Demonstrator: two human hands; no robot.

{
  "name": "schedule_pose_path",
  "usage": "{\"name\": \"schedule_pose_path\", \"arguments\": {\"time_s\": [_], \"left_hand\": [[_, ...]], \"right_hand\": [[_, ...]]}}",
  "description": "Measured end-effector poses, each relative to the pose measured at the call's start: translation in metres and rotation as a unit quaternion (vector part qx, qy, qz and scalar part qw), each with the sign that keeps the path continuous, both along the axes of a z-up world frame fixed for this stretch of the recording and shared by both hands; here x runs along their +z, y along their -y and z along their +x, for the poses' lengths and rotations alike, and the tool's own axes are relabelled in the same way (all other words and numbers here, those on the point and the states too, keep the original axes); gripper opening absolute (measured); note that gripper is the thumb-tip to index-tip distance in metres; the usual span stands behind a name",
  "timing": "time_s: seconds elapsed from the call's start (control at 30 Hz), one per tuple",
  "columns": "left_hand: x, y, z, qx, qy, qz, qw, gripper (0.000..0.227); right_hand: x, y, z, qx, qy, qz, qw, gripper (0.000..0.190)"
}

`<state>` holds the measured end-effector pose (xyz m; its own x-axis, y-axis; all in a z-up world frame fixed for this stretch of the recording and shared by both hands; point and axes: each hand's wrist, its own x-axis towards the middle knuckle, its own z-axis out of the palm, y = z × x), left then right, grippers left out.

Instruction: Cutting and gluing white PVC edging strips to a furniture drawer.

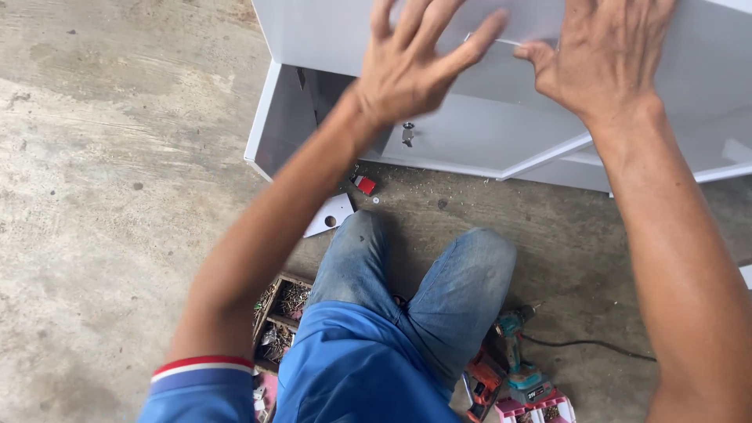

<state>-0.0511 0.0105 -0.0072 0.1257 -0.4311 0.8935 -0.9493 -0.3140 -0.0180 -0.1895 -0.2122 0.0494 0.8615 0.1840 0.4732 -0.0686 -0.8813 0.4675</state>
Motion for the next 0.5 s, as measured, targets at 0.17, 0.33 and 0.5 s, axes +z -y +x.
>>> {"name": "schedule_pose_path", "arguments": {"time_s": [0.17, 0.33, 0.5], "left_hand": [[-0.073, 0.042, -0.064, -0.089, -0.406, -0.232, 0.880, 0.015], [-0.059, 0.080, -0.094, -0.231, -0.732, -0.379, 0.517, 0.027], [-0.045, 0.092, -0.099, -0.215, -0.751, -0.408, 0.473, 0.032]], "right_hand": [[0.004, 0.009, -0.002, -0.024, -0.019, -0.034, 0.999, 0.102], [0.015, -0.001, -0.006, -0.028, -0.051, -0.048, 0.997, 0.113], [0.016, -0.004, -0.013, -0.032, -0.065, -0.046, 0.996, 0.113]]}}
